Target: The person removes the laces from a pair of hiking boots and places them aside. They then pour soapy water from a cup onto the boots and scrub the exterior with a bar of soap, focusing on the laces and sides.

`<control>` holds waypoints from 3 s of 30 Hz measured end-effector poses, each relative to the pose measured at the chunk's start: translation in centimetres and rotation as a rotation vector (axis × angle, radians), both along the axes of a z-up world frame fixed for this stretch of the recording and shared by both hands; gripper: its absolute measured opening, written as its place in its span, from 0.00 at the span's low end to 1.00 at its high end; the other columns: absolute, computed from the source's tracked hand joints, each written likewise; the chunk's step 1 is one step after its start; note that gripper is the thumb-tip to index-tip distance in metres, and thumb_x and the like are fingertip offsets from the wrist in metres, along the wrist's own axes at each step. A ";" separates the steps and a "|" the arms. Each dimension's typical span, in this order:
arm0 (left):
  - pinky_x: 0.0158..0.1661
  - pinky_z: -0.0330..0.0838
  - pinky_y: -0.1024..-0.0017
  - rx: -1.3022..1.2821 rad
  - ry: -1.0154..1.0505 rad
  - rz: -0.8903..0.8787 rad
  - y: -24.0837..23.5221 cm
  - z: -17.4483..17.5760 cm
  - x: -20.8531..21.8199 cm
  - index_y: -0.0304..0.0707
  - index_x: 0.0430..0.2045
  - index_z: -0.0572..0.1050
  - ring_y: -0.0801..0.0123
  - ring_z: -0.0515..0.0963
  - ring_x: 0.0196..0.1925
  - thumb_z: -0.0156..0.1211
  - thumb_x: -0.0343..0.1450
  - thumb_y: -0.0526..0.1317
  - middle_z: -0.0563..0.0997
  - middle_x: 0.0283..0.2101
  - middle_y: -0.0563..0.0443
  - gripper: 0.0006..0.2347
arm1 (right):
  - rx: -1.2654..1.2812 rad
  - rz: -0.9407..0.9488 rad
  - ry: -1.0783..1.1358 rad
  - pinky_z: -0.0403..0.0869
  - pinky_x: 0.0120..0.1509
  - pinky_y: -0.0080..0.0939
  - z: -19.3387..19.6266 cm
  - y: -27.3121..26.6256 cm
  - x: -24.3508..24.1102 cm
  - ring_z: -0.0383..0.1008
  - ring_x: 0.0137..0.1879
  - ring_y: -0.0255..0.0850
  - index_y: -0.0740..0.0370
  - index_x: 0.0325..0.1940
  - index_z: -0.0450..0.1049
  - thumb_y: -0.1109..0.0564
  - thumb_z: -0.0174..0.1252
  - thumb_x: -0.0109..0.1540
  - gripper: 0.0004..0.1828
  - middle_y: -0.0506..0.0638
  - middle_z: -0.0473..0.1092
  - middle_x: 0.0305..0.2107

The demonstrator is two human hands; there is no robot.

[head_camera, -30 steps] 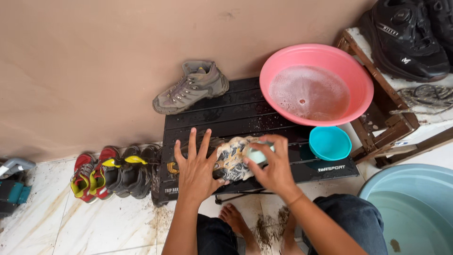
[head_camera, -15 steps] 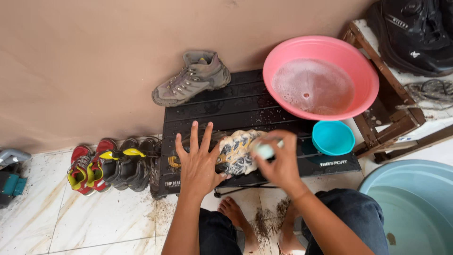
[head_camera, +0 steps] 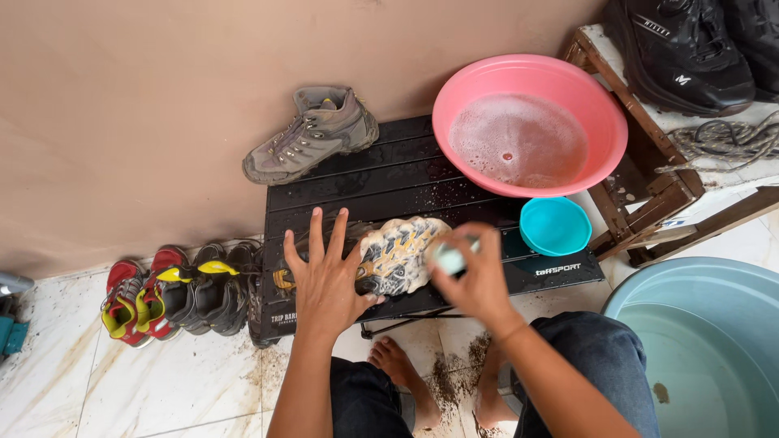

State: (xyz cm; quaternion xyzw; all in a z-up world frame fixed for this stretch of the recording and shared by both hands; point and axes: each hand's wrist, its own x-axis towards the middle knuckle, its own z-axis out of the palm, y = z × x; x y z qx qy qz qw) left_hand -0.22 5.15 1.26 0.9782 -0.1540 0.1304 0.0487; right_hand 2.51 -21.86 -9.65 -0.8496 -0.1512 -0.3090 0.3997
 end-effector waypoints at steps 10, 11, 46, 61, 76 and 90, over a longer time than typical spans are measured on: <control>0.74 0.28 0.15 0.016 0.002 -0.002 0.1 0.2 -0.2 0.51 0.66 0.80 0.34 0.45 0.89 0.90 0.51 0.55 0.62 0.85 0.41 0.44 | 0.073 -0.115 0.092 0.73 0.70 0.62 0.9 0.5 1.3 0.72 0.63 0.64 0.54 0.54 0.84 0.51 0.78 0.56 0.23 0.61 0.69 0.54; 0.74 0.28 0.15 0.012 0.011 0.002 0.0 0.3 -0.1 0.49 0.65 0.81 0.35 0.46 0.89 0.91 0.51 0.55 0.63 0.85 0.41 0.43 | 0.091 -0.058 0.069 0.73 0.69 0.63 1.9 1.4 0.5 0.72 0.63 0.66 0.55 0.53 0.83 0.50 0.77 0.55 0.23 0.61 0.69 0.53; 0.73 0.30 0.12 -0.066 -0.029 -0.029 -0.3 -0.3 0.2 0.48 0.66 0.80 0.34 0.49 0.88 0.92 0.50 0.50 0.65 0.83 0.38 0.44 | -0.523 -0.372 0.231 0.78 0.61 0.64 2.0 -2.8 2.1 0.75 0.62 0.61 0.50 0.54 0.82 0.41 0.77 0.55 0.27 0.54 0.71 0.51; 0.72 0.21 0.10 0.047 0.085 0.152 -3.1 0.4 -0.4 0.50 0.69 0.77 0.30 0.40 0.90 0.91 0.53 0.50 0.58 0.87 0.35 0.44 | -0.372 -0.430 0.615 0.67 0.76 0.84 11.0 -13.8 -3.1 0.60 0.81 0.75 0.61 0.86 0.64 0.25 0.81 0.48 0.71 0.71 0.63 0.77; 0.73 0.29 0.07 0.039 0.134 -0.103 -1.8 3.6 3.9 0.34 0.64 0.80 0.26 0.46 0.88 0.89 0.51 0.53 0.62 0.83 0.32 0.44 | -0.348 -0.227 0.416 0.74 0.70 0.72 14.0 -10.4 -1.6 0.73 0.71 0.67 0.57 0.76 0.76 0.32 0.83 0.46 0.58 0.65 0.75 0.63; 0.75 0.23 0.08 0.070 0.347 -0.084 -2.0 4.2 7.1 0.41 0.70 0.76 0.26 0.42 0.89 0.88 0.52 0.57 0.61 0.84 0.34 0.48 | -0.552 -0.002 0.325 0.70 0.64 0.62 21.2 -0.1 1.4 0.69 0.70 0.62 0.56 0.78 0.73 0.45 0.82 0.49 0.54 0.65 0.72 0.65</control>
